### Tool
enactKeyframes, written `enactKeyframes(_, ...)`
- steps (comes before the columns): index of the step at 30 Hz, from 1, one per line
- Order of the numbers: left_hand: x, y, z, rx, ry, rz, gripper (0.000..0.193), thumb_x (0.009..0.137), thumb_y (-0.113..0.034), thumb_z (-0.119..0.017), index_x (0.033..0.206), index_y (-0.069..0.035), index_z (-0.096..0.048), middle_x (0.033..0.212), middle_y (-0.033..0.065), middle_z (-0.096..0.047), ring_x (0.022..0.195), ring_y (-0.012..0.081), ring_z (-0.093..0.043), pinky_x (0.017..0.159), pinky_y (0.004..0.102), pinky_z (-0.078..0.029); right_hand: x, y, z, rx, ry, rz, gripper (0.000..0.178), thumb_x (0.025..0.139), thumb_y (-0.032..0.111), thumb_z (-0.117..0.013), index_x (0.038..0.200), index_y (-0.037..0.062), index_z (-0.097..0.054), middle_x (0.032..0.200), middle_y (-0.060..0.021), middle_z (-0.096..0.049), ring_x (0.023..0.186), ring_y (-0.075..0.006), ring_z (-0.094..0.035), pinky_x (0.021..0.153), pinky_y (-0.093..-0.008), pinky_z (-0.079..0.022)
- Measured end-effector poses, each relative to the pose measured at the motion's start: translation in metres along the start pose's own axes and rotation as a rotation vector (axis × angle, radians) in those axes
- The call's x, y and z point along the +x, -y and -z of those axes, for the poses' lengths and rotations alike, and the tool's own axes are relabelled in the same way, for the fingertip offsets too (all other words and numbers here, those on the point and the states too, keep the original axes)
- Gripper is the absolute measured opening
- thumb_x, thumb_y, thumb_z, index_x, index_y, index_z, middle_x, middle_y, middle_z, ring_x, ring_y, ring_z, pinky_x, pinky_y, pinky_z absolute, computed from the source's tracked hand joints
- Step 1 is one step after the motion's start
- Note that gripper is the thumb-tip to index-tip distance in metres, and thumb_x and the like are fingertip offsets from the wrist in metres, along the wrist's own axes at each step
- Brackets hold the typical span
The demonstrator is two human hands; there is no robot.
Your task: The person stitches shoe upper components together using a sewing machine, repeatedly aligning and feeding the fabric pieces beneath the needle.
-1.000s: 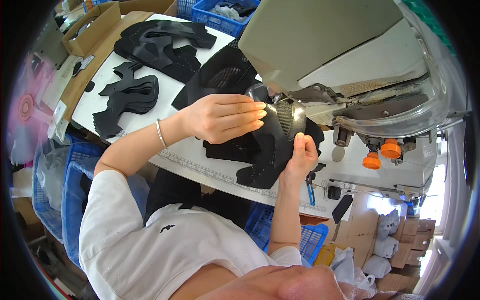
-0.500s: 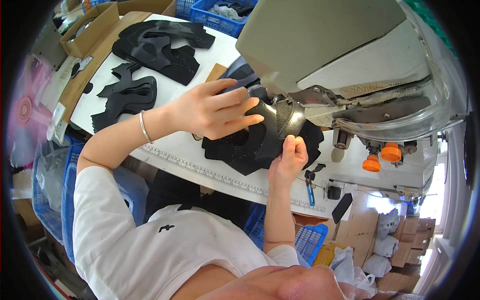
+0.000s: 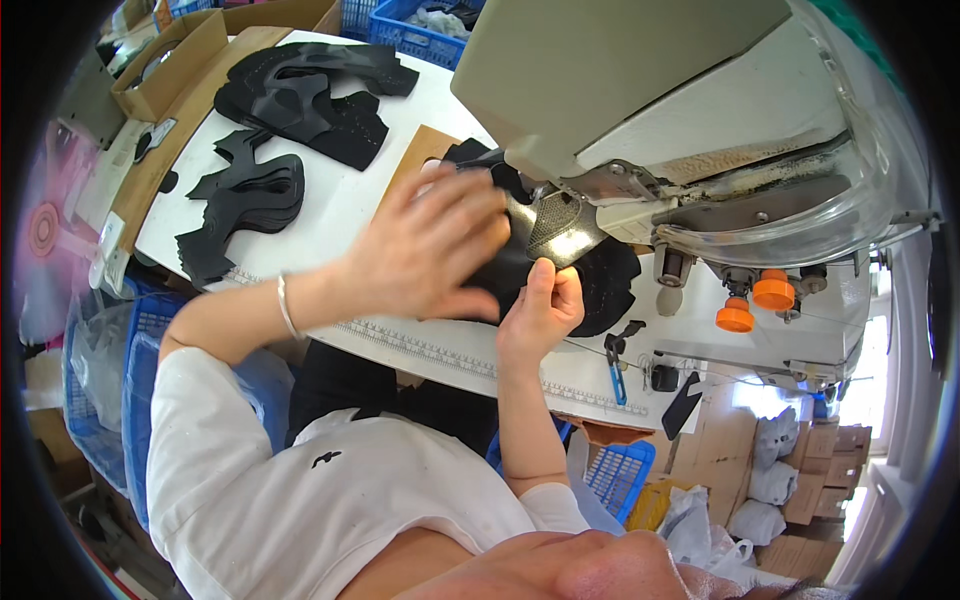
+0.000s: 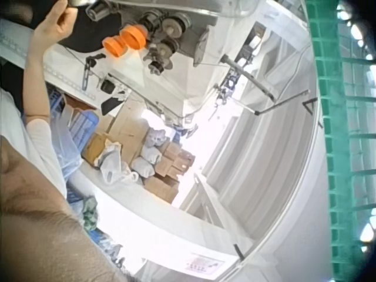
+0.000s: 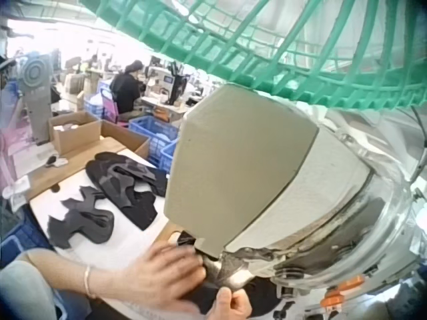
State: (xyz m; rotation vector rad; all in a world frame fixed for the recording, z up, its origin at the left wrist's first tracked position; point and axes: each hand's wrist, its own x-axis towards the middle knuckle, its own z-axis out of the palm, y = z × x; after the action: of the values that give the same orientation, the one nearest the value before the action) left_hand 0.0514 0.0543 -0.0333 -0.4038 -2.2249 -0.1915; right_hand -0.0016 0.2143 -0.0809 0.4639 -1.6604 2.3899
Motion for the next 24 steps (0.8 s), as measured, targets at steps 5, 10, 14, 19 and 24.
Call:
enactKeyframes(5,-0.023,-0.029,-0.026,-0.073,-0.083,-0.153,0.024,0.075,-0.014,-0.07,0.095,-0.002,-0.066,0.116,0.0105,-0.059,0.114,0.0289,-0.058,0.1,0.0596,-0.041,0.001,0.003,-0.008,0.023,-0.013,-0.031,0.031,0.093,0.013,-0.066,0.068,0.0078,-0.048,0.064,0.0065,-0.049,0.057,0.0004,-0.04,0.051,-0.0171,-0.031)
enactKeyframes(10,-0.016,-0.034,-0.03,-0.045,-0.175,-0.125,0.019,0.075,-0.01,-0.068,0.093,-0.003,-0.067,0.111,0.0097,-0.064,0.109,0.0289,-0.063,0.098,0.0582,-0.044,0.008,0.005,-0.009,0.028,-0.006,-0.024,0.031,0.093,0.012,-0.065,0.068,0.0079,-0.047,0.065,0.0071,-0.047,0.058,0.0003,-0.038,0.052,-0.0175,-0.03)
enactKeyframes(14,-0.012,-0.037,-0.031,-0.02,-0.193,-0.083,0.02,0.075,-0.01,-0.067,0.092,-0.001,-0.067,0.109,0.0112,-0.064,0.109,0.029,-0.063,0.099,0.0584,-0.043,0.013,0.004,-0.01,0.033,-0.005,-0.016,0.032,0.093,0.011,-0.065,0.067,0.0084,-0.047,0.064,0.0073,-0.046,0.057,-0.0001,-0.037,0.051,-0.018,-0.029)
enactKeyframes(19,-0.004,-0.037,-0.032,0.025,-0.23,-0.077,0.022,0.072,-0.008,-0.066,0.091,0.002,-0.067,0.104,0.0135,-0.066,0.106,0.0288,-0.063,0.096,0.0524,-0.048,0.022,0.007,-0.015,-0.014,-0.024,-0.025,0.034,0.092,0.011,-0.066,0.064,0.008,-0.047,0.06,0.0071,-0.044,0.055,-0.0002,-0.036,0.049,-0.0182,-0.028)
enactKeyframes(24,0.005,-0.031,-0.026,-0.002,-0.191,-0.096,0.028,0.066,-0.006,-0.066,0.091,0.006,-0.065,0.102,0.0147,-0.066,0.102,0.0274,-0.064,0.085,0.0355,-0.055,0.031,0.014,-0.011,-0.14,0.017,-0.035,0.036,0.091,0.01,-0.067,0.061,0.0072,-0.047,0.057,0.0061,-0.047,0.052,0.0,-0.04,0.047,-0.0179,-0.027)
